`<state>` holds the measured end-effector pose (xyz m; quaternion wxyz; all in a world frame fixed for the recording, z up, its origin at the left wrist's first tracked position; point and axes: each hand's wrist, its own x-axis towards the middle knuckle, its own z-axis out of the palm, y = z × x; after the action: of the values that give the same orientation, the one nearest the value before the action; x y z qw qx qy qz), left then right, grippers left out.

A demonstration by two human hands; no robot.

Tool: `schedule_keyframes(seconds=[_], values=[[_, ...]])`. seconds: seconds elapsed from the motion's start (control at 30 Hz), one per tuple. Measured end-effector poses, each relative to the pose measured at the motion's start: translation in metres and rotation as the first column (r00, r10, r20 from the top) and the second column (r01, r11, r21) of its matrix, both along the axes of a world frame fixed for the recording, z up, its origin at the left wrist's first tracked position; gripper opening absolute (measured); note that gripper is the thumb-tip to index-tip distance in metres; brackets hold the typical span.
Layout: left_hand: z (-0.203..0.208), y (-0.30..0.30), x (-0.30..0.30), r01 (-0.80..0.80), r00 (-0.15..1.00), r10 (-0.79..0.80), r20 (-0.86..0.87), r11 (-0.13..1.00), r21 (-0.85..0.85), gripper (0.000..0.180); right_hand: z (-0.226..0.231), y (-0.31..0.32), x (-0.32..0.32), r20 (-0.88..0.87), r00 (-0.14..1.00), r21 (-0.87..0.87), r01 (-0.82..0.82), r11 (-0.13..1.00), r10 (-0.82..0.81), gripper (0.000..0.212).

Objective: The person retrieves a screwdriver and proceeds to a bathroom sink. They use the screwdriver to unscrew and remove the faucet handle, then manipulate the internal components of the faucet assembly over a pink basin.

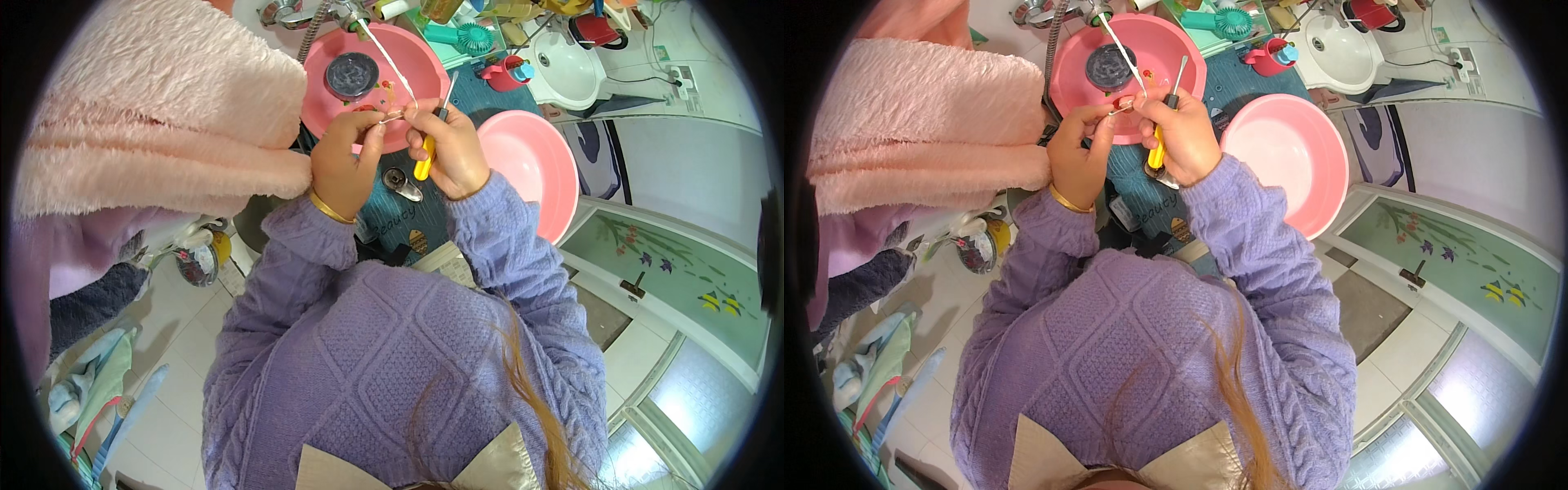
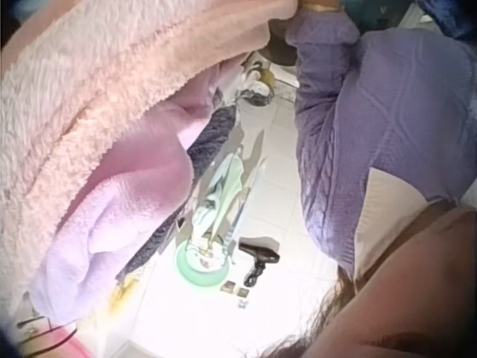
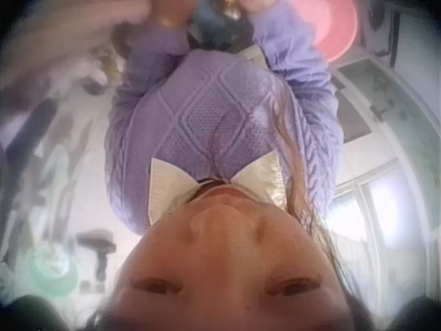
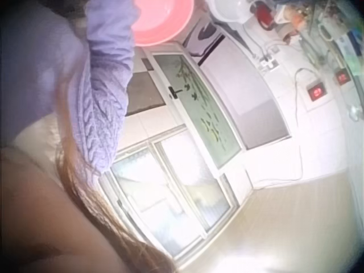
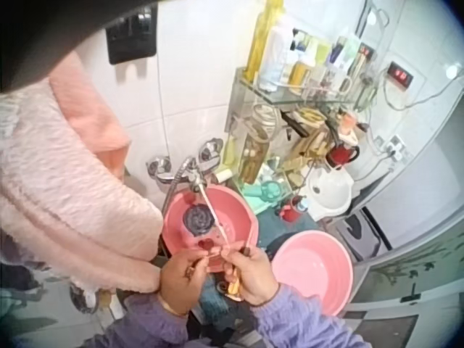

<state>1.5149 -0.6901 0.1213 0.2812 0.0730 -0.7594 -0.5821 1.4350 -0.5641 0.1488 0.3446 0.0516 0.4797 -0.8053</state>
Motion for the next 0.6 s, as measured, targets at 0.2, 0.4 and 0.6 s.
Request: schedule_keyframes(seconds=[0.2, 0.4, 0.6], values=[[-0.001, -0.002, 0.002, 0.029, 0.995, -0.072, 0.064, 0.857, 0.514, 0.015, 0.015, -0.001, -0.008, -0.069, 0.998, -0.065, -0.006, 0.998, 0.002, 0.004], [-0.004, -0.002, 0.007, 0.057, 0.989, -0.126, 0.075, 0.802, 0.595, 0.016, 0.021, -0.001, -0.015, -0.075, 0.997, -0.114, 0.027, 0.993, -0.035, 0.004], [-0.001, -0.004, 0.013, 0.078, 0.985, -0.158, 0.063, 0.748, 0.659, 0.014, 0.025, 0.002, -0.042, -0.213, 0.97, -0.093, 0.097, 0.991, -0.115, 0.007]])
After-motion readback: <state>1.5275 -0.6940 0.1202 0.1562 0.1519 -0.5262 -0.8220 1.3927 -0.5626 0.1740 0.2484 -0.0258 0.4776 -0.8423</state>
